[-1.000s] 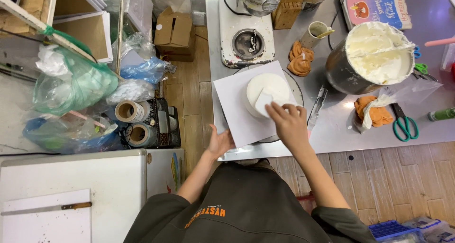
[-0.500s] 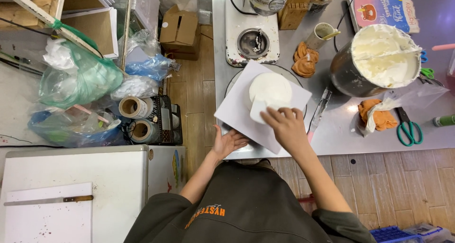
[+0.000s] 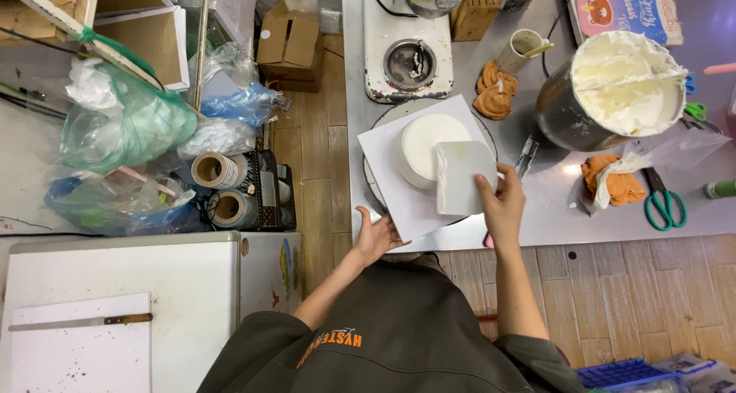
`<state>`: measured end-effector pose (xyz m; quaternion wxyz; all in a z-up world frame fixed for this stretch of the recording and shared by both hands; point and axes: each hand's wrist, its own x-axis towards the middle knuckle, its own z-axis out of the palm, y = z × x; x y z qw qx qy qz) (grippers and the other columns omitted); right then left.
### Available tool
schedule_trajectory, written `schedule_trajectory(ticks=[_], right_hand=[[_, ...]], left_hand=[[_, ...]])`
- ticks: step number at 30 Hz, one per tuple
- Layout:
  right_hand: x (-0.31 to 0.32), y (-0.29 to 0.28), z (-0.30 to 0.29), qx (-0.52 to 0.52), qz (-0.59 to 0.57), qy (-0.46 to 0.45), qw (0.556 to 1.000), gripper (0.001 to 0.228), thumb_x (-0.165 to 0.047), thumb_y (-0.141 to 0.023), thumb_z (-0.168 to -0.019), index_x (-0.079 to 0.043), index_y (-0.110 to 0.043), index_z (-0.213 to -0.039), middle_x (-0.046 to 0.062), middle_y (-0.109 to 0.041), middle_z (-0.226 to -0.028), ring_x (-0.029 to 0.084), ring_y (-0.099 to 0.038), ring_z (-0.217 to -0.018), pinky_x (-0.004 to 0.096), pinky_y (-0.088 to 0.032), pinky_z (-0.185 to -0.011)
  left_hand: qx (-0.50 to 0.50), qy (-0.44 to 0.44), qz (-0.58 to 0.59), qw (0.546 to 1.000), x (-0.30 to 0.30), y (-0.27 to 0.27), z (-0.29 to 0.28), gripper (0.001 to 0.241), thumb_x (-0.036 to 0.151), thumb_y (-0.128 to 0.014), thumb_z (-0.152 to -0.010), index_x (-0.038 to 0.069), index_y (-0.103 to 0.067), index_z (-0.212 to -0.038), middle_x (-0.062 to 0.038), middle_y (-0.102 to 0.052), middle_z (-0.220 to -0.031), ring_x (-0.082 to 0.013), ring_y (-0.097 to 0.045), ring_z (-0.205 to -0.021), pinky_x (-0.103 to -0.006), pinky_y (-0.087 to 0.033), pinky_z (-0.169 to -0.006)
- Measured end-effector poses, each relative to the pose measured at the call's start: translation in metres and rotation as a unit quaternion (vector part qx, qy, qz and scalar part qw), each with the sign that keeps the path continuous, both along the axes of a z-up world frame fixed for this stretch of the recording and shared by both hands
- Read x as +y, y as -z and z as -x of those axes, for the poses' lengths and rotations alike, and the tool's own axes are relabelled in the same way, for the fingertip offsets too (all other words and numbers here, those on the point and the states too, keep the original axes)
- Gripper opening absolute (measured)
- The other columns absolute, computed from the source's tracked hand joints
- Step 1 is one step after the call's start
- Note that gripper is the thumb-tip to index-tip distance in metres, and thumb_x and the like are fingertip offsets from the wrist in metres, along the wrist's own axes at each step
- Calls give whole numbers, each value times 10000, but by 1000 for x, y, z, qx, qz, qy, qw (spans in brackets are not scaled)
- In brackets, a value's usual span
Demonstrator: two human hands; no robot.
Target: Apply green whipped cream to the sides of a white frosted cake using a piping bag.
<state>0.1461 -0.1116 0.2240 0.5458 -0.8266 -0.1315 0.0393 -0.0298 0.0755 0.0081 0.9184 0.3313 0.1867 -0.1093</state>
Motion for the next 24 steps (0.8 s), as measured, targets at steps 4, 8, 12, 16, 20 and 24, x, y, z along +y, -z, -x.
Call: schedule_trajectory(ticks=[4,8,12,16,20,24], right_hand=[[3,-2,-4,-11,21,4,1000,349,-215,-730,-984,1,-630,-1240,19,-650,-703,50,-518,-599,219,-374,-525],[3,-4,-11,-25,70,18,997,332,-223,-740,-988,-3,-649,-1220,47,-583,-670,79,-430,-582,256,-333,-520],[2,-6,-16,-39,58,14,997,310,-215,-729,-981,-2,-646,-1190,30,-634,-700,72,-461,-586,258,-373,-529],[-2,-3,-20,-55,62,10,996,306,-208,-731,-979,-3,-642,-1189,34,-649,-722,77,-467,-592,266,-391,-536],[-3,-6,-22,-54,78,8,995,305,-216,-739,-977,-14,-650,-1188,69,-659,-723,101,-490,-587,279,-397,-537],[-2,-7,-21,-56,81,-10,995,292,-223,-727,-977,-21,-650,-1174,74,-716,-784,91,-580,-594,270,-436,-541]], left_hand=[[18,18,-39,999,26,-16,-4,1360,974,98,-696,34,-218,-1626,-293,-407,-1571,-448,-392,-1459,-587,-294,-1220],[69,-54,-121,989,70,-38,-18,1363,964,124,-652,56,-199,-1617,-189,-319,-1660,-366,-272,-1537,-588,-188,-1216],[30,-301,69,951,85,-54,-30,1288,977,72,-687,134,-157,-1634,-178,-239,-1693,-369,-243,-1545,-551,-163,-1272],[26,-233,5,972,82,-41,-27,1272,951,52,-634,208,-153,-1646,-128,-188,-1696,-365,-196,-1539,-577,-119,-1226],[25,-53,43,997,97,-18,-28,1295,984,88,-744,73,-119,-1640,-327,-189,-1687,-526,-202,-1546,-611,-205,-1245],[-26,-239,23,970,100,-53,-37,1298,982,54,-689,150,-145,-1665,-296,-176,-1655,-408,-230,-1521,-539,-140,-1258]])
